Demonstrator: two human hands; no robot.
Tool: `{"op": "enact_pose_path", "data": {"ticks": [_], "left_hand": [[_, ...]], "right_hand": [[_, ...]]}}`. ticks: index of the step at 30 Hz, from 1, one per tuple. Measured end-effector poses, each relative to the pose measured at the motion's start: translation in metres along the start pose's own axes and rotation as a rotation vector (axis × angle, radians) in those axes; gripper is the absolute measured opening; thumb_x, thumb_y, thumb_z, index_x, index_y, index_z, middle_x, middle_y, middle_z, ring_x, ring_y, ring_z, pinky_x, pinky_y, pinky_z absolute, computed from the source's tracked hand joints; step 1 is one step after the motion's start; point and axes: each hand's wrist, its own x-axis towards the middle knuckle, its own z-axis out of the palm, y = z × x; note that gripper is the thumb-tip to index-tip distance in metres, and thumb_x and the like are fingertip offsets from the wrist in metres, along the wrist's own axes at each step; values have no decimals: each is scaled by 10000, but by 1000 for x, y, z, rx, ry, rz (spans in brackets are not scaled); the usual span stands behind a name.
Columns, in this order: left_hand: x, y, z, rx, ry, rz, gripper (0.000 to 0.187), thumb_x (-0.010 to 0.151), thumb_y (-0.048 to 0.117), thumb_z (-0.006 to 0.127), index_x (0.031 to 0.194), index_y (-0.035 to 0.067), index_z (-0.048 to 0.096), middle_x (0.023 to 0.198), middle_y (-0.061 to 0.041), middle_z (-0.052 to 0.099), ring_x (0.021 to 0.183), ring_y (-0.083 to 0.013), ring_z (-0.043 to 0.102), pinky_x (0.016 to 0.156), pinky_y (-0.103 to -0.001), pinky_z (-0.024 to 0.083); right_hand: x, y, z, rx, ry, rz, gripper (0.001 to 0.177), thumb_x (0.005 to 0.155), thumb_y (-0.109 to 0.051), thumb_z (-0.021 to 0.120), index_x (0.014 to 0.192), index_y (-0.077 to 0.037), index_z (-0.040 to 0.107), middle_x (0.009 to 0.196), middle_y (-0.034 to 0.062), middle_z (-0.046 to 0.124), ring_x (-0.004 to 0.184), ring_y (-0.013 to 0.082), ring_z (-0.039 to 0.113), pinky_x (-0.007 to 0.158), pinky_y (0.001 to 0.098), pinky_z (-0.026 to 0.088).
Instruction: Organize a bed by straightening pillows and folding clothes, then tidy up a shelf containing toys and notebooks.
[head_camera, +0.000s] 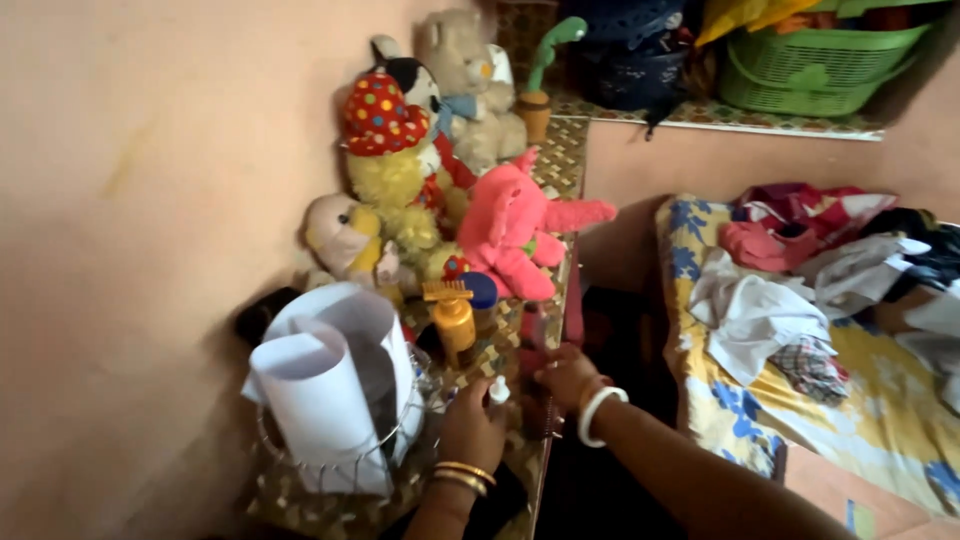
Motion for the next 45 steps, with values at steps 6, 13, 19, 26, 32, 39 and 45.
{"op": "enact_pose_path", "data": {"ticks": [6,13,19,26,32,39,45], "left_hand": [[3,-1,5,-7,-16,-34,364,822,219,771,1157,111,678,1075,-164,733,1017,-388,682,864,-469,546],[-3,3,7,-29,19,19,601,756,118,770,1303,88,521,1205,-169,674,1098,-386,653,917,-468,525],[-2,59,-21,-23,237,222,767,731,119,762,1421,2,448,1328,-247,569,1189,-435,563,1000,-499,455],[-10,136,-9,28,199,579,728,863,271,724,1498,76,426,1503,-236,482,1440,-429,419,1173,-584,297],[-25,171,63,61,-177,544,815,891,503,668,1538,115,361,1578,-269,342,1470,-472,261,1148,-664,158],[-51,219,119,112,-383,530,858,863,576,669,1544,149,368,1590,-247,326,1488,-446,268,1158,-685,158],[-85,282,155,93,-426,602,844,862,601,646,1527,150,389,1596,-231,353,1503,-409,304,1144,-699,189]], "right_hand": [[2,-41,-46,-9,-197,0,329,929,-310,643,1239,-199,640,1087,44,779,1247,199,630,1168,450,334],[-22,-51,-72,806,253,701,304,803,-196,809,1059,-149,652,1107,150,710,1020,337,692,872,395,557],[-98,-34,-143,1108,317,947,427,782,-283,808,1117,-88,629,1016,132,718,981,320,696,858,398,560],[-221,3,-171,720,589,1150,545,770,-363,817,1206,-108,611,1224,175,608,1166,395,554,984,477,459],[-333,41,-182,485,563,1236,674,785,-493,758,1317,-130,560,1350,126,586,1326,366,496,1090,485,391],[-500,51,-173,291,484,1406,803,791,-570,730,1425,-129,510,1507,169,483,1446,393,388,1200,494,298],[-625,38,-175,295,351,1571,885,812,-646,712,1495,-139,470,1601,221,357,1517,428,281,1245,490,229]]}}
